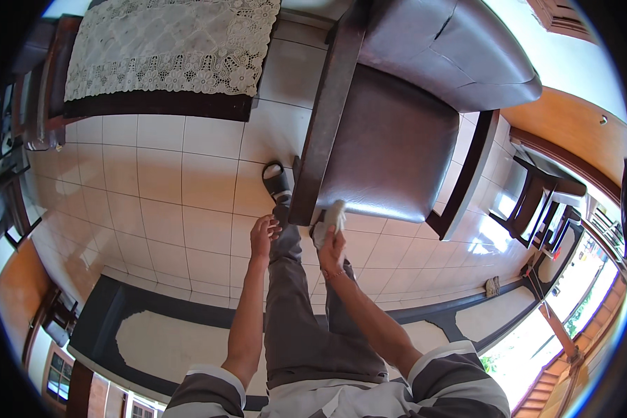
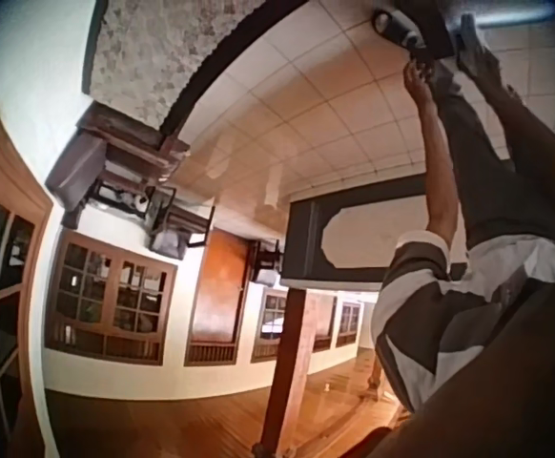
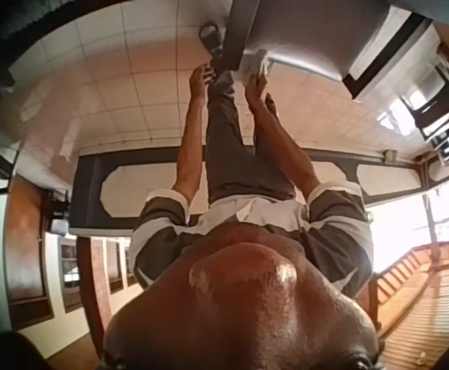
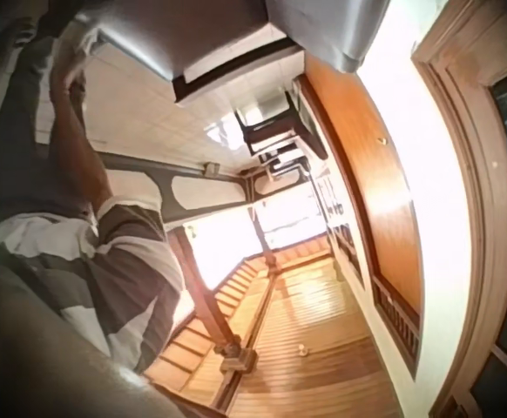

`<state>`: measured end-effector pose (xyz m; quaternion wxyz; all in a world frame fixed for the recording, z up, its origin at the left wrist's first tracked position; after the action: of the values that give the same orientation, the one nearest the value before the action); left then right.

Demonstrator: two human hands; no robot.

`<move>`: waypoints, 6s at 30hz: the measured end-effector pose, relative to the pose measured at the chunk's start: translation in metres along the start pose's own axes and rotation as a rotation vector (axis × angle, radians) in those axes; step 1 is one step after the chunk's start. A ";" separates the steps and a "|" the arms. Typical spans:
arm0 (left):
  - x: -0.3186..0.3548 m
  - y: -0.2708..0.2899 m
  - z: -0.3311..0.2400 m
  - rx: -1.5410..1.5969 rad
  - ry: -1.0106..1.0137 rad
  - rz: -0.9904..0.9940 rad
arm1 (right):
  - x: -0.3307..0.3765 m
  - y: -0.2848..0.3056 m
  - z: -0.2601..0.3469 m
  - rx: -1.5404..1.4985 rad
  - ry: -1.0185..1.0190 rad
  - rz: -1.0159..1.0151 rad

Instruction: Cleaning a brown leather armchair using a white cloth.

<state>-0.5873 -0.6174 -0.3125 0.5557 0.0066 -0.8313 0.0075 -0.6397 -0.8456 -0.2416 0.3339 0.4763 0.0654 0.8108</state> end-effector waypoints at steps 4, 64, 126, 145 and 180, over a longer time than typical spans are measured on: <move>0.005 0.020 0.006 0.044 -0.058 -0.099 | -0.053 -0.063 0.067 -0.215 0.159 -0.055; -0.057 -0.090 -0.086 -0.385 -0.130 0.106 | -0.195 -0.117 0.313 0.382 0.646 -0.385; -0.111 -0.090 0.082 -0.039 0.090 0.263 | -0.199 -0.128 0.309 0.447 0.660 -0.354; -0.362 -0.113 0.095 -0.288 -0.188 0.034 | -0.217 -0.121 0.298 0.300 0.597 -0.233; -0.400 -0.352 -0.396 -0.163 -0.284 0.361 | -0.204 -0.125 0.311 0.299 0.768 -0.201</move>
<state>-0.0621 -0.9608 -0.5286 0.4216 -0.1863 -0.8866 0.0385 -0.2602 -0.9382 -0.2764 0.2900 0.1741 0.3481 0.8743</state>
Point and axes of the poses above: each hand's wrist, its own x-axis away from the middle knuckle, its own y-axis out of the back of the hand, z = x × y, the point moved 8 cm from there along -x, towards the middle knuckle, and after that the axes turned 7 degrees about -x, right-handed, at the moved point
